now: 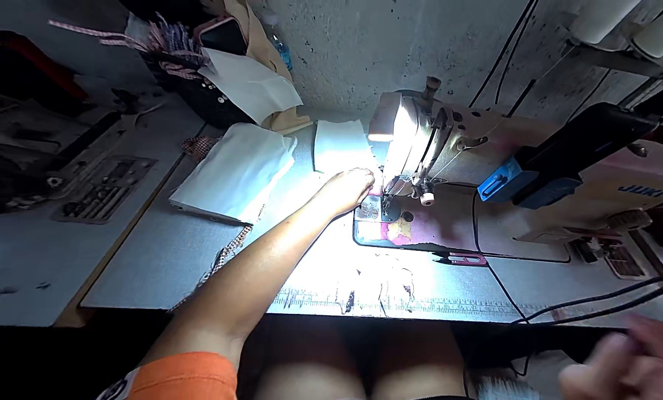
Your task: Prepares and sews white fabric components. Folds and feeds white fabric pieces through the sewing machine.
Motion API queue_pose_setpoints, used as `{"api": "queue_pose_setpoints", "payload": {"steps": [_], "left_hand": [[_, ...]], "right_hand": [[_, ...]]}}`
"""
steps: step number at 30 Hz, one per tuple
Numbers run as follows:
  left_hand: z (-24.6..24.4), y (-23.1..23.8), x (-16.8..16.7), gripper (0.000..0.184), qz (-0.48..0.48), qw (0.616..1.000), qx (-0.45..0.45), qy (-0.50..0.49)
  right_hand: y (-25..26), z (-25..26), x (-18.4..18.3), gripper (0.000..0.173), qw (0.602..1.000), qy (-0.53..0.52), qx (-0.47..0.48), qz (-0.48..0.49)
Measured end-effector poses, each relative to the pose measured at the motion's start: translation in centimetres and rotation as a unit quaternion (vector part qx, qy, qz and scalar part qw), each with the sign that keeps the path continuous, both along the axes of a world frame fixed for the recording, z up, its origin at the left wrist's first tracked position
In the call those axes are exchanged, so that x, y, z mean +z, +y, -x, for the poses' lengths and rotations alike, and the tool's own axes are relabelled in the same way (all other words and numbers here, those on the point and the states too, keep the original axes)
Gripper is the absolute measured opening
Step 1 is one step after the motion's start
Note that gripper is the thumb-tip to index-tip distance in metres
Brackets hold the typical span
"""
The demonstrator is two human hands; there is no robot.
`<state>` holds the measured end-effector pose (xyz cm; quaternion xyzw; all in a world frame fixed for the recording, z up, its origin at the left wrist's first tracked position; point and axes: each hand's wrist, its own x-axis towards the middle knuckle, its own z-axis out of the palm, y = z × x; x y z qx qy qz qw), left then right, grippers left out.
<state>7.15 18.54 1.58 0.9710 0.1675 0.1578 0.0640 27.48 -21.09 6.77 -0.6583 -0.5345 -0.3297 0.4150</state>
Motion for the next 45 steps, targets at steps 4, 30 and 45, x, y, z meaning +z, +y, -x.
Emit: {"api": "queue_pose_setpoints", "payload": {"steps": [4, 30, 45], "left_hand": [[0.6, 0.2, 0.1, 0.030, 0.038, 0.995, 0.087, -0.026], [5.2, 0.0, 3.1, 0.011, 0.101, 0.975, 0.174, -0.090], [7.4, -5.0, 5.9, 0.007, 0.245, 0.965, 0.073, 0.049]], "right_hand": [[4.5, 2.5, -2.4, 0.038, 0.973, 0.037, 0.039, 0.225], [25.4, 15.8, -0.1, 0.053, 0.827, 0.127, -0.044, 0.546], [11.0, 4.3, -5.0, 0.037, 0.906, 0.153, -0.119, 0.376]]}}
